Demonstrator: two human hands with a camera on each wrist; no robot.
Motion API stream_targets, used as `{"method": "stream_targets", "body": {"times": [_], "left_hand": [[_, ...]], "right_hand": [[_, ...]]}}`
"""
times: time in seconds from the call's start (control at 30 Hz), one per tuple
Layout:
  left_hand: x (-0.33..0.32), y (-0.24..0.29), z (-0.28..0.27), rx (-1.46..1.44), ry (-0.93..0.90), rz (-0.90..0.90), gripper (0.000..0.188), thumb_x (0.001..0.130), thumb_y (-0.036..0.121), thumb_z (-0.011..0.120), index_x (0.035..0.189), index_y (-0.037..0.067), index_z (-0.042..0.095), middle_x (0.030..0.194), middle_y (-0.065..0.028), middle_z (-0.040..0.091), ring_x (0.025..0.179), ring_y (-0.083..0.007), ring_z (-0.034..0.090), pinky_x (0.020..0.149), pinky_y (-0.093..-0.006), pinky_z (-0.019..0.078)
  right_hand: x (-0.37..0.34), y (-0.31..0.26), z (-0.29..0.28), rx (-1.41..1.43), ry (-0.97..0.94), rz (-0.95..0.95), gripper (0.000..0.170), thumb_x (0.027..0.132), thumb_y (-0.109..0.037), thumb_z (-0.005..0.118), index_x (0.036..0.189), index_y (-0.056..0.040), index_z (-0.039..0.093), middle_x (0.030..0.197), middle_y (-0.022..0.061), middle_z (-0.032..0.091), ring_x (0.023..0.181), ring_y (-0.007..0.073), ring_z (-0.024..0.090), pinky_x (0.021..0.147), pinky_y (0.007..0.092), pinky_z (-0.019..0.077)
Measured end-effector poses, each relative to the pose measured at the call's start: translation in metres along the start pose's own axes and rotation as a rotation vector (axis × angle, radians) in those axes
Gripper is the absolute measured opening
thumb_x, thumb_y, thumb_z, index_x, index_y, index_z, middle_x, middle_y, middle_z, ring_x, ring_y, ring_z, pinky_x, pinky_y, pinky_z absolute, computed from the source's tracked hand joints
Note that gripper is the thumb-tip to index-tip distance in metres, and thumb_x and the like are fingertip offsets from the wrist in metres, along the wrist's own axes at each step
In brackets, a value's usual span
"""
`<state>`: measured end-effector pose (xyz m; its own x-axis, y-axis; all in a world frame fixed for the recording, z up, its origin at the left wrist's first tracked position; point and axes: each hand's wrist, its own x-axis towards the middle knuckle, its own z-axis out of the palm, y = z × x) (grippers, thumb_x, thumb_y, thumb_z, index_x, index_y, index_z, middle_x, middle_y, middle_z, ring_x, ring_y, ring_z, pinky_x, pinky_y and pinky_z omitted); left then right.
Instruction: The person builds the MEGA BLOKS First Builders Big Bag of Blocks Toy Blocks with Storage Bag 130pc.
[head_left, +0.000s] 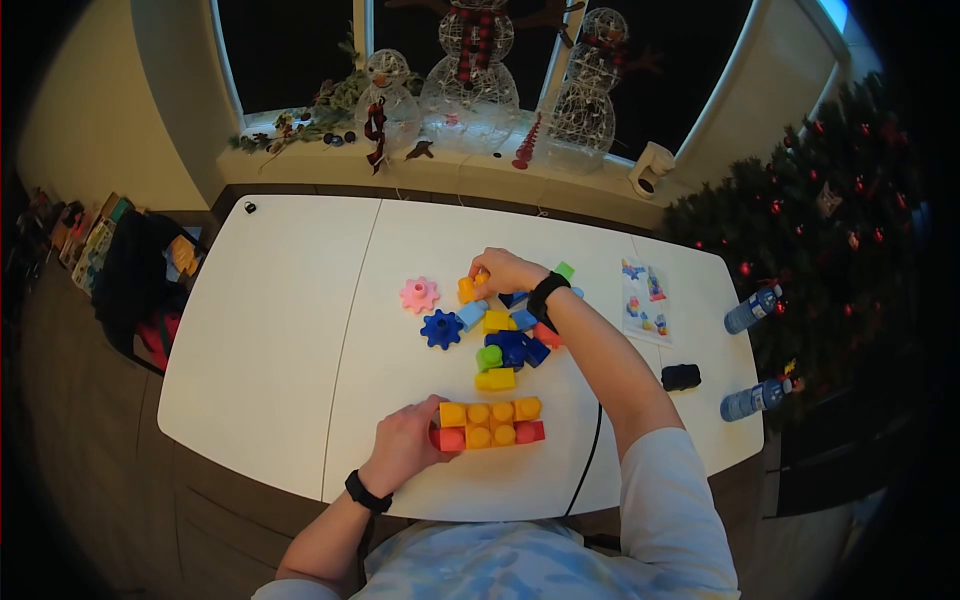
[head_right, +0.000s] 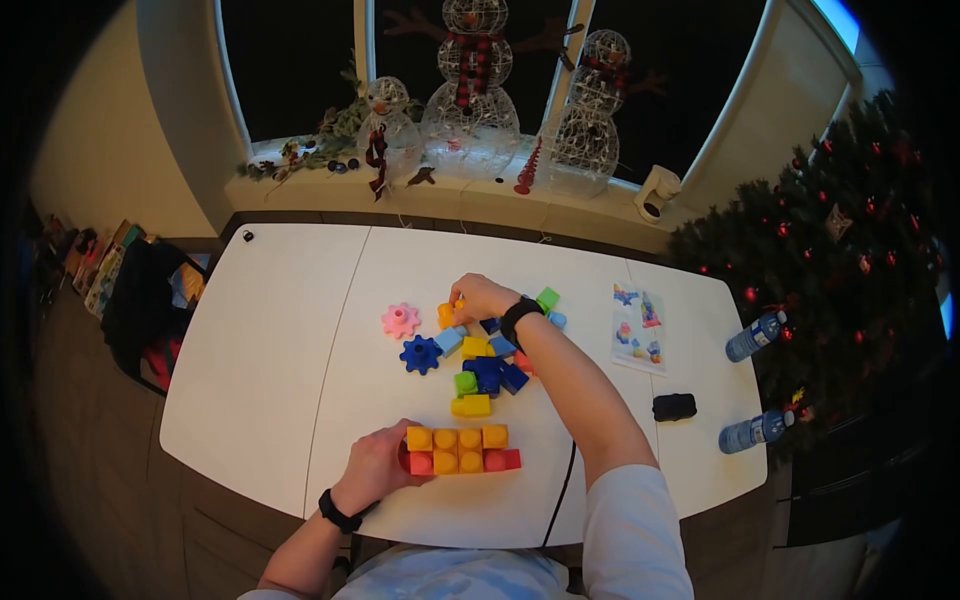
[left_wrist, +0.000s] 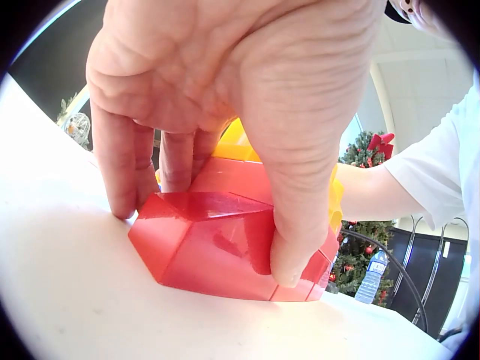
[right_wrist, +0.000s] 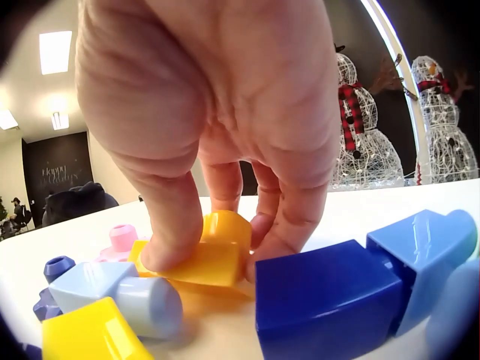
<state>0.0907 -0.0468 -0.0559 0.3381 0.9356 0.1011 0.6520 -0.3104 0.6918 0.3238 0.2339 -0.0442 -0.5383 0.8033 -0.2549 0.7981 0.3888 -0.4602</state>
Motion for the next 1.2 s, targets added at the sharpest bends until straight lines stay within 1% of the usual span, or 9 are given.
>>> {"method": "stream_targets", "body": {"times": [0.1,0.2,0.27,0.37,0.47,0.57,0.67,0.97,1.2], "left_hand": [[0.002,0.006,-0.005,-0.001,-0.049,-0.066,0.064,0.065,0.033,0.094,0.116,0.01,0.062,0.093,-0.0125,0.073,0.086,-0.034,0.071,0.077,-0.0415,0.0576],[0.003,0.008,-0.006,0.018,-0.046,-0.065,0.065,0.064,0.033,0.094,0.115,0.01,0.062,0.093,-0.0123,0.073,0.087,-0.0341,0.072,0.077,-0.0417,0.0577],[0.001,0.006,-0.005,0.025,-0.019,-0.017,0.066,0.067,0.029,0.09,0.123,0.013,0.06,0.085,-0.0104,0.071,0.081,-0.033,0.071,0.07,-0.0429,0.0574],[0.002,0.006,-0.004,0.017,-0.013,-0.02,0.063,0.067,0.029,0.09,0.12,0.013,0.06,0.084,-0.0106,0.071,0.08,-0.0332,0.071,0.07,-0.0429,0.0575],[0.001,0.003,-0.001,0.025,0.008,-0.012,0.06,0.067,0.03,0.09,0.116,0.012,0.061,0.085,-0.011,0.071,0.08,-0.0333,0.071,0.07,-0.043,0.0575],[0.003,0.009,-0.006,0.025,-0.034,-0.041,0.057,0.067,0.031,0.09,0.113,0.011,0.062,0.085,-0.0116,0.071,0.081,-0.0335,0.071,0.071,-0.0433,0.0575],[0.004,0.012,-0.007,0.041,-0.051,-0.089,0.059,0.063,0.033,0.095,0.106,0.009,0.061,0.091,-0.0108,0.074,0.083,-0.0333,0.072,0.074,-0.0416,0.058],[0.004,0.01,-0.005,0.033,-0.039,-0.089,0.059,0.063,0.028,0.094,0.108,0.01,0.062,0.092,-0.0095,0.074,0.084,-0.0309,0.073,0.075,-0.0398,0.0583],[0.006,0.012,-0.006,0.032,-0.046,-0.086,0.059,0.063,0.027,0.094,0.109,0.01,0.063,0.092,-0.0096,0.074,0.084,-0.0312,0.073,0.075,-0.0404,0.0583]], "right_hand": [[-0.011,-0.001,-0.003,-0.048,0.071,-0.009,0.034,0.071,-0.021,0.088,0.099,-0.0076,0.074,0.115,0.014,0.068,0.124,0.0346,0.056,0.101,0.042,0.0494],[-0.028,-0.007,-0.014,0.009,0.145,-0.03,0.035,0.069,-0.019,0.089,0.099,-0.0047,0.075,0.107,0.0138,0.07,0.113,0.0324,0.062,0.097,0.041,0.0517],[-0.06,-0.031,-0.031,0.122,0.349,-0.084,0.036,0.071,-0.017,0.087,0.101,-0.0016,0.075,0.099,0.0124,0.072,0.097,0.0286,0.068,0.087,0.0373,0.0552],[-0.125,-0.074,-0.045,0.342,0.39,-0.203,0.032,0.075,-0.015,0.084,0.102,0.0001,0.074,0.098,0.0114,0.072,0.084,0.0254,0.069,0.078,0.0336,0.056],[-0.188,-0.114,-0.043,0.252,0.245,-0.265,0.026,0.081,-0.014,0.081,0.102,-0.0001,0.074,0.091,0.0105,0.069,0.081,0.0231,0.068,0.075,0.0331,0.0549],[-0.22,-0.127,-0.018,0.136,0.15,-0.27,0.022,0.083,-0.015,0.079,0.101,-0.0034,0.072,0.094,0.0102,0.065,0.09,0.0279,0.065,0.079,0.0374,0.0528],[-0.228,-0.122,0.01,-0.023,0.206,-0.324,0.023,0.083,-0.016,0.079,0.102,-0.0055,0.072,0.098,0.0089,0.064,0.1,0.0283,0.062,0.083,0.0388,0.0516],[-0.222,-0.119,0.037,-0.114,0.23,-0.355,0.02,0.079,-0.016,0.078,0.096,-0.0073,0.071,0.1,0.0072,0.062,0.103,0.0262,0.06,0.09,0.0388,0.0453],[-0.22,-0.12,0.041,-0.127,0.266,-0.367,0.02,0.079,-0.016,0.078,0.094,-0.0059,0.071,0.1,0.0076,0.062,0.102,0.0262,0.06,0.089,0.0392,0.0454]]}}
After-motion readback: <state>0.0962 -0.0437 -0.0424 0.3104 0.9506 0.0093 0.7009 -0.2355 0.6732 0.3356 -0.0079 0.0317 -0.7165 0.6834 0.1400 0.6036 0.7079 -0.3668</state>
